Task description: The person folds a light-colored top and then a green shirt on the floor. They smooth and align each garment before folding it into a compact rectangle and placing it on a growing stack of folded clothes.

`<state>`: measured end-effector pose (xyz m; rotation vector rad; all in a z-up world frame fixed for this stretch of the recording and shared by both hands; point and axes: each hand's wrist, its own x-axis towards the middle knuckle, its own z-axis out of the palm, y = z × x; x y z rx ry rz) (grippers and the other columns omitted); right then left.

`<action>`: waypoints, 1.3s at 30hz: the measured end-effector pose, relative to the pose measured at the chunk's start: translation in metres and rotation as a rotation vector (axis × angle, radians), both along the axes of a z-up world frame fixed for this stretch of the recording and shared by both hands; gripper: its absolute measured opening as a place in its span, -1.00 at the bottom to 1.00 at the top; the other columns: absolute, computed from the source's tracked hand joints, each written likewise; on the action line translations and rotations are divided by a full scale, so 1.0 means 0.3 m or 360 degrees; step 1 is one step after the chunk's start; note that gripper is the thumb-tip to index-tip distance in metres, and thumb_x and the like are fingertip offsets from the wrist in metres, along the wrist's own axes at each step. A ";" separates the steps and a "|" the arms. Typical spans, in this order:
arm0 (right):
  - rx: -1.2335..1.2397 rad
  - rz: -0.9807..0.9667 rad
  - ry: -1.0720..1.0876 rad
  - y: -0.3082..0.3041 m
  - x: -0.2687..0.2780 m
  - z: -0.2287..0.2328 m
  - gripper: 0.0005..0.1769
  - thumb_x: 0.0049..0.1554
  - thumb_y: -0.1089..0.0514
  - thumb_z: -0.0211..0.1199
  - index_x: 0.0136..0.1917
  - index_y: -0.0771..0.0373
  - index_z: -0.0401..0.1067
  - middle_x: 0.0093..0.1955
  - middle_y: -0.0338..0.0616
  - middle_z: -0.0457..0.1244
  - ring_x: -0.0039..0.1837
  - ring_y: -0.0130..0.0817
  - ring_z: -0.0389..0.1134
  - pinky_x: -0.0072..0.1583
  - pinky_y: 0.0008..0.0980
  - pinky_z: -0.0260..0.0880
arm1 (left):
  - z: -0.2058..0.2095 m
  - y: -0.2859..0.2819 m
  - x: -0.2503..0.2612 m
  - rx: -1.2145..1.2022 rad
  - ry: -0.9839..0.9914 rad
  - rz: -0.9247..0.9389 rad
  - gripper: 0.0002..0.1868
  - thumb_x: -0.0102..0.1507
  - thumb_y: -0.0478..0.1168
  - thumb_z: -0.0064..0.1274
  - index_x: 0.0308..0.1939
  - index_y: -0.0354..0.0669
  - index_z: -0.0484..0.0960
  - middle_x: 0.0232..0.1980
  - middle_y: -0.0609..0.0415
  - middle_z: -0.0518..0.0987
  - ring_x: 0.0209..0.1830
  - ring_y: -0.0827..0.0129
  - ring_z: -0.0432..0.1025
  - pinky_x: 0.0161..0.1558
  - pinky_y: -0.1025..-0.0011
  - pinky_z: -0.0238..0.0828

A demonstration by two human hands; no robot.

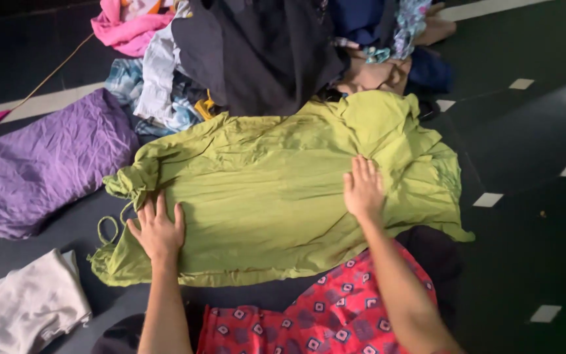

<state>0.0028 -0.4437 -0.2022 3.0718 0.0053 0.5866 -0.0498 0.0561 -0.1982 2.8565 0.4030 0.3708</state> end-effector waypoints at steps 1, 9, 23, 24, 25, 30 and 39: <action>-0.0008 -0.0006 -0.0018 -0.034 0.004 0.017 -0.39 0.37 -0.11 -0.01 0.54 0.27 0.21 0.62 -0.04 0.07 0.57 -0.10 0.03 0.45 0.00 0.02 | -0.006 0.001 0.019 -0.0008 -0.0018 -0.0006 -0.32 0.40 0.24 -0.16 0.51 0.04 0.41 0.55 -0.04 0.34 0.54 0.07 0.18 0.43 -0.37 -0.12; 0.0183 0.0110 0.0144 -0.123 0.070 0.032 -0.40 0.33 -0.16 -0.02 0.55 0.08 0.24 0.61 -0.28 0.09 0.62 -0.11 0.01 0.49 -0.01 0.04 | -0.021 0.080 0.133 -0.0014 0.0072 -0.0044 -0.30 0.36 0.28 -0.12 0.44 -0.03 0.48 0.43 -0.11 0.43 0.44 0.06 0.26 0.33 -0.28 -0.04; 0.0089 0.0006 0.0532 -0.143 0.430 -0.016 -0.26 0.27 -0.46 -0.19 0.59 -0.19 0.15 0.64 -0.29 0.01 0.63 -0.02 -0.07 0.54 0.34 -0.35 | -0.071 0.069 0.248 0.0043 0.0019 0.0083 -0.36 0.33 0.30 -0.08 0.25 -0.04 0.61 0.28 -0.06 0.52 0.38 0.13 0.32 0.30 -0.25 -0.05; 0.0084 -0.0028 0.0620 -0.145 0.439 0.001 -0.18 0.22 -0.55 -0.15 0.60 -0.18 0.16 0.63 -0.28 0.03 0.63 -0.03 -0.07 0.56 0.35 -0.37 | -0.078 0.065 0.259 0.0050 -0.0005 0.0080 -0.37 0.33 0.31 -0.07 0.24 -0.03 0.63 0.25 -0.06 0.54 0.36 0.13 0.33 0.29 -0.29 -0.07; 0.0083 -0.0033 0.0631 -0.146 0.458 0.008 -0.18 0.22 -0.55 -0.15 0.60 -0.18 0.16 0.63 -0.28 0.03 0.63 -0.03 -0.07 0.56 0.35 -0.37 | -0.073 0.061 0.279 0.0048 0.0006 0.0075 -0.37 0.33 0.31 -0.07 0.24 -0.03 0.63 0.25 -0.06 0.54 0.36 0.13 0.33 0.29 -0.29 -0.07; 0.0096 -0.0005 0.0720 -0.132 0.501 0.036 -0.05 0.09 -0.68 -0.06 0.53 -0.12 0.25 0.63 -0.18 0.03 0.64 0.09 -0.11 0.53 0.41 -0.45 | -0.061 0.044 0.312 -0.0015 0.0007 0.0105 -0.38 0.35 0.31 -0.07 0.32 0.06 0.63 0.17 -0.10 0.58 0.30 0.09 0.37 0.28 -0.38 -0.12; 0.0267 -0.0253 0.0517 0.003 0.511 -0.098 -0.26 0.24 -0.39 0.00 0.45 0.13 0.30 0.65 0.04 -0.11 0.65 0.27 -0.23 0.52 0.43 -0.43 | -0.172 0.064 0.338 0.0161 -0.0062 0.0058 -0.32 0.22 0.29 0.03 0.29 0.02 0.58 0.31 -0.29 0.48 0.40 -0.12 0.22 0.23 -0.33 -0.19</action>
